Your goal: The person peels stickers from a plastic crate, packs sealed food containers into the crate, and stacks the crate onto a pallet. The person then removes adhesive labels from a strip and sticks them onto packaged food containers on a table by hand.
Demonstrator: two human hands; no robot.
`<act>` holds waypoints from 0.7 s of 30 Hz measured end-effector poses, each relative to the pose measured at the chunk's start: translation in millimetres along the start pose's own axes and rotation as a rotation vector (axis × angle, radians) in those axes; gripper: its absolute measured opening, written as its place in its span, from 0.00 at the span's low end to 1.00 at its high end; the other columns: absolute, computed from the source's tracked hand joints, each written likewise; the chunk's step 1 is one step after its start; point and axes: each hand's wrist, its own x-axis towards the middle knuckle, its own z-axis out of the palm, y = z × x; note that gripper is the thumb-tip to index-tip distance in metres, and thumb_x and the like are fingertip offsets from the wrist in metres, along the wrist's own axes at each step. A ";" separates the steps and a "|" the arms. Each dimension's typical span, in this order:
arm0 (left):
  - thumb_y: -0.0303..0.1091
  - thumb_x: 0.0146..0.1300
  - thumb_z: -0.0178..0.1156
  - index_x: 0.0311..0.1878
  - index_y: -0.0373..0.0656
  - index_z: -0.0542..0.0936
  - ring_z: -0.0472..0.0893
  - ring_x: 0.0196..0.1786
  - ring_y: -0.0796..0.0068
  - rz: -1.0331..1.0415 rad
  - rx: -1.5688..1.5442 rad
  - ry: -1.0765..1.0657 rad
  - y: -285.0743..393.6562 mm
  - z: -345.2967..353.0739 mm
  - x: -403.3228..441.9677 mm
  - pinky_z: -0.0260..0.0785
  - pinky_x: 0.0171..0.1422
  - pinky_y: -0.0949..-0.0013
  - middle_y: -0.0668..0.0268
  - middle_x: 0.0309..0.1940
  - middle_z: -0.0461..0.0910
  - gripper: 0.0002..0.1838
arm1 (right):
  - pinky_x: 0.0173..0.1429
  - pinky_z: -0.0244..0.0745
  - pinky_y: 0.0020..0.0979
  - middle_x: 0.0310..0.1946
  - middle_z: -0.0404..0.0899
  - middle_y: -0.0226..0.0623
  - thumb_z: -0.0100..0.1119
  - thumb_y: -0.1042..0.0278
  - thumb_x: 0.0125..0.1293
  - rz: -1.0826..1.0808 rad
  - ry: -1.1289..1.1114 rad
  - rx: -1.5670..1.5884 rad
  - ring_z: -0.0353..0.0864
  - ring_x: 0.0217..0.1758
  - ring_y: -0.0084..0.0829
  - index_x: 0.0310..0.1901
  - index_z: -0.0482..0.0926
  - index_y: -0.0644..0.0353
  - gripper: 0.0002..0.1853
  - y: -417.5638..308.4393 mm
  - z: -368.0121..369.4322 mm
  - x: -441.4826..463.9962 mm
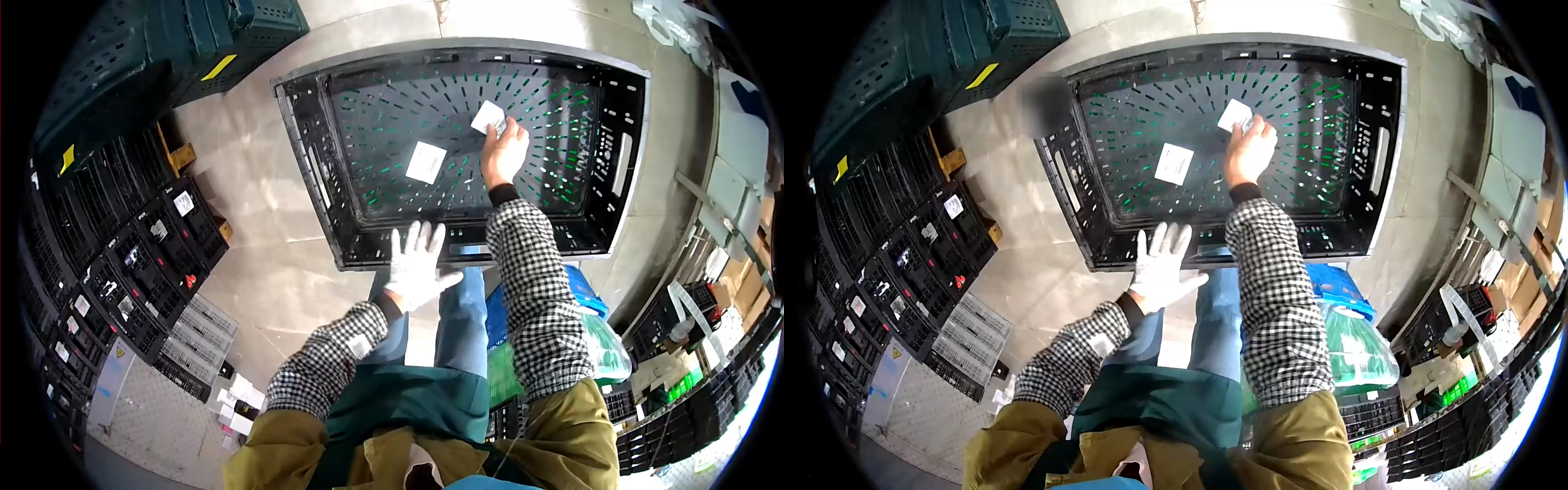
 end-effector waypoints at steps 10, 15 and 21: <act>0.35 0.63 0.42 0.73 0.53 0.53 0.52 0.75 0.68 0.027 0.117 0.036 -12.8 42.8 2.2 0.33 0.76 0.47 0.71 0.73 0.56 0.32 | 0.45 0.74 0.40 0.33 0.78 0.42 0.58 0.64 0.60 0.245 -0.125 -0.020 0.79 0.39 0.44 0.34 0.77 0.58 0.07 5.9 17.7 15.7; 0.37 0.62 0.48 0.73 0.50 0.53 0.52 0.75 0.66 0.083 0.169 -0.002 -17.9 44.3 2.7 0.34 0.77 0.48 0.67 0.72 0.56 0.34 | 0.43 0.74 0.40 0.30 0.76 0.41 0.59 0.63 0.59 0.115 -0.004 -0.026 0.78 0.37 0.44 0.33 0.77 0.57 0.07 7.9 9.7 11.6; 0.41 0.55 0.59 0.72 0.49 0.54 0.56 0.74 0.64 0.147 0.106 0.023 -23.0 48.1 1.7 0.38 0.76 0.48 0.64 0.70 0.60 0.42 | 0.40 0.73 0.40 0.29 0.75 0.42 0.56 0.70 0.61 -0.138 -0.112 -0.038 0.77 0.36 0.43 0.33 0.72 0.58 0.04 12.3 1.5 16.0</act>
